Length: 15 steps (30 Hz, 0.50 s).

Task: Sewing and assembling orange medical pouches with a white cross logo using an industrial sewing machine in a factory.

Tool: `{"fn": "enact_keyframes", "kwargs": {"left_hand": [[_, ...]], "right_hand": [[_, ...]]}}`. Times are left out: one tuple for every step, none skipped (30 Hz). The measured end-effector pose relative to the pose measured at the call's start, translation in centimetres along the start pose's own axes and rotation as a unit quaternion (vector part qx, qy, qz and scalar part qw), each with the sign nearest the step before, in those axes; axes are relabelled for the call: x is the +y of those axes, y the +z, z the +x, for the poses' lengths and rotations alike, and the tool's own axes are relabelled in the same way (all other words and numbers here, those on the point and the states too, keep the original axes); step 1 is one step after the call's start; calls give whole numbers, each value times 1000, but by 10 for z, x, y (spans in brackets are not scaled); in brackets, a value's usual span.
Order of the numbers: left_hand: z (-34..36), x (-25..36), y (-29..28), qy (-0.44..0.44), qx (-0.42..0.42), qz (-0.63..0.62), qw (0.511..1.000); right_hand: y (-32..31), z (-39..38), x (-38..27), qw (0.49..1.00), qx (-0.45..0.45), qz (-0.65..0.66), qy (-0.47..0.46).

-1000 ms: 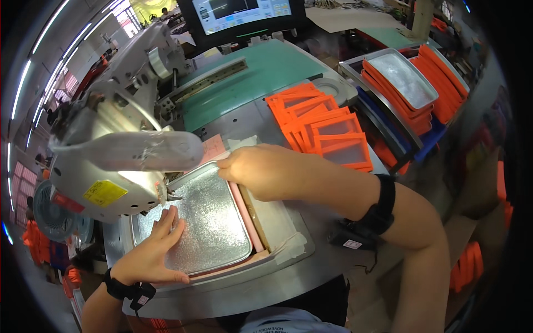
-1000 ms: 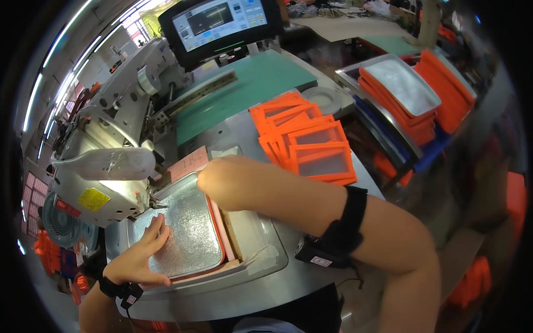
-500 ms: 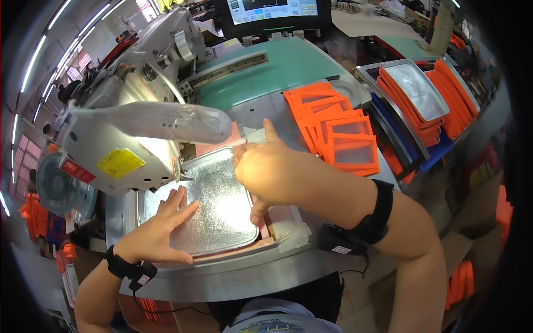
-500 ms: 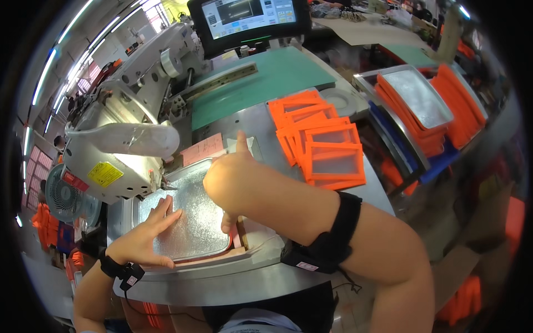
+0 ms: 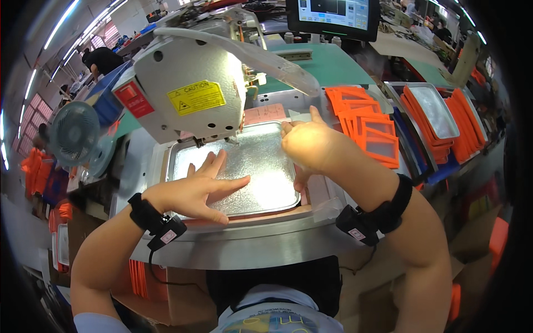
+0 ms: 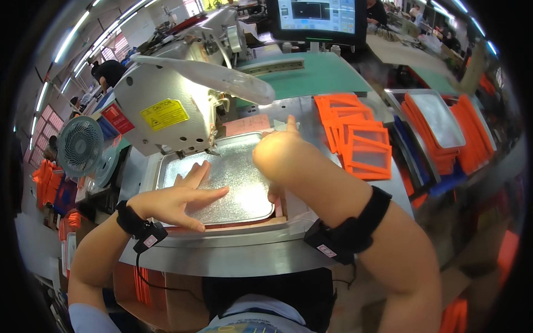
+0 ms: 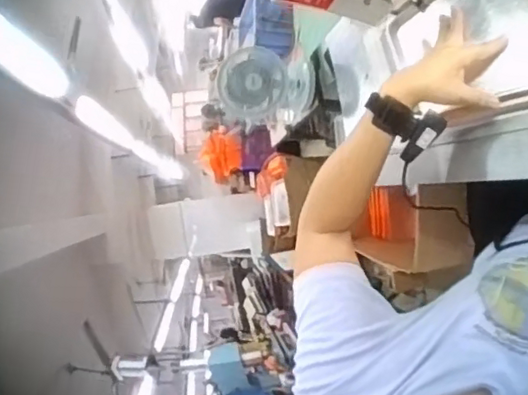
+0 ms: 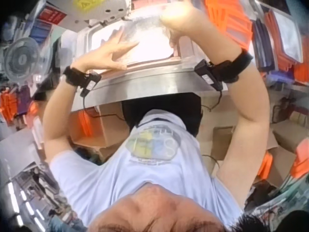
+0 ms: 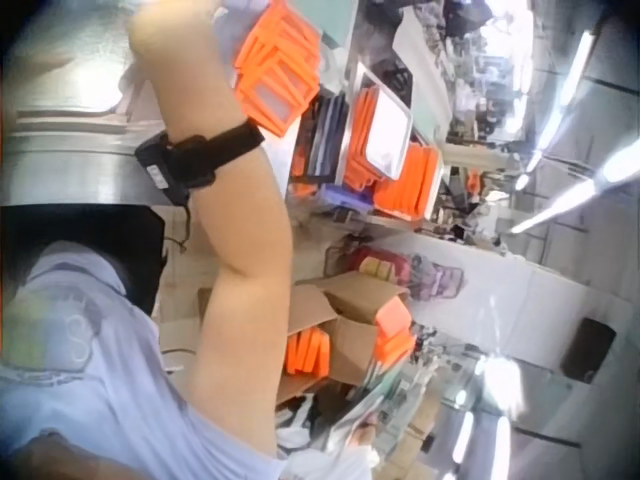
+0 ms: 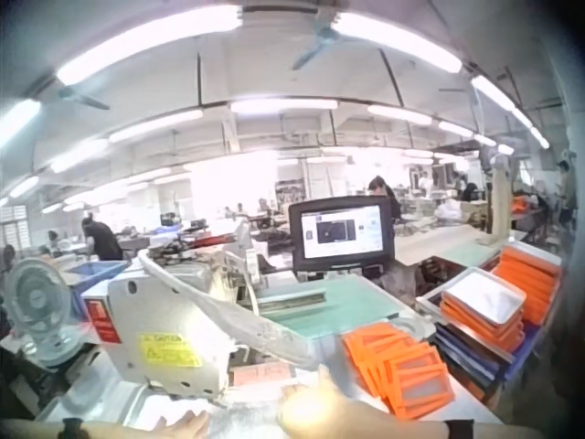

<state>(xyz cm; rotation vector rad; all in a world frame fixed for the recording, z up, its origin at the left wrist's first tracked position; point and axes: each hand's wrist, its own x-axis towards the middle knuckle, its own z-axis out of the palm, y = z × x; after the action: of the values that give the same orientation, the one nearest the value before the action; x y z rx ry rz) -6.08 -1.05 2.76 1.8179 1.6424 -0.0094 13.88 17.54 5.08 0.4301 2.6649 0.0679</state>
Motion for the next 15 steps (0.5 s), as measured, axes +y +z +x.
{"fn": "enact_keyframes", "kwargs": {"left_hand": [[1, 0, 1, -8, 8, -3, 1000], [4, 1, 2, -16, 16, -5, 1000], [6, 4, 3, -24, 24, -8, 999], [7, 7, 6, -34, 50, 9, 998], [7, 11, 8, -39, 56, 14, 998], [6, 15, 9, -44, 62, 19, 997], [5, 19, 9, -50, 66, 24, 996], [4, 22, 9, -53, 67, 26, 996], [2, 26, 7, -57, 67, 27, 996], [2, 28, 7, -59, 66, 26, 996], [2, 30, 5, -59, 55, 26, 996], [3, 31, 1, -58, 44, 26, 997], [3, 32, -1, -60, 32, 27, 997], [1, 32, -1, -62, 32, 25, 997], [0, 31, -1, -63, 32, 24, 997]], "right_hand": [[3, 0, 2, 1000, 9, 4, -1], [2, 1, 2, 1000, 1, -1, 2], [0, 2, 2, 1000, -7, -6, 6], [-1, 3, 2, 1000, -14, -11, 9], [-1, 3, 2, 1000, -14, -14, 12], [0, 2, 3, 1000, -15, -16, 15], [0, 3, 2, 1000, -16, -16, 17], [-1, 3, 1, 999, -17, -22, 15], [-3, 4, 1, 999, -18, -28, 13], [-3, 4, 0, 999, -21, -34, 11], [-4, 3, 0, 999, -20, -30, 11], [-5, 1, 0, 999, -20, -26, 11], [-4, 1, -1, 1000, -17, -20, 9], [3, 0, 2, 999, 29, -26, -10], [16, -2, 8, 996, 75, -31, -28]]}}
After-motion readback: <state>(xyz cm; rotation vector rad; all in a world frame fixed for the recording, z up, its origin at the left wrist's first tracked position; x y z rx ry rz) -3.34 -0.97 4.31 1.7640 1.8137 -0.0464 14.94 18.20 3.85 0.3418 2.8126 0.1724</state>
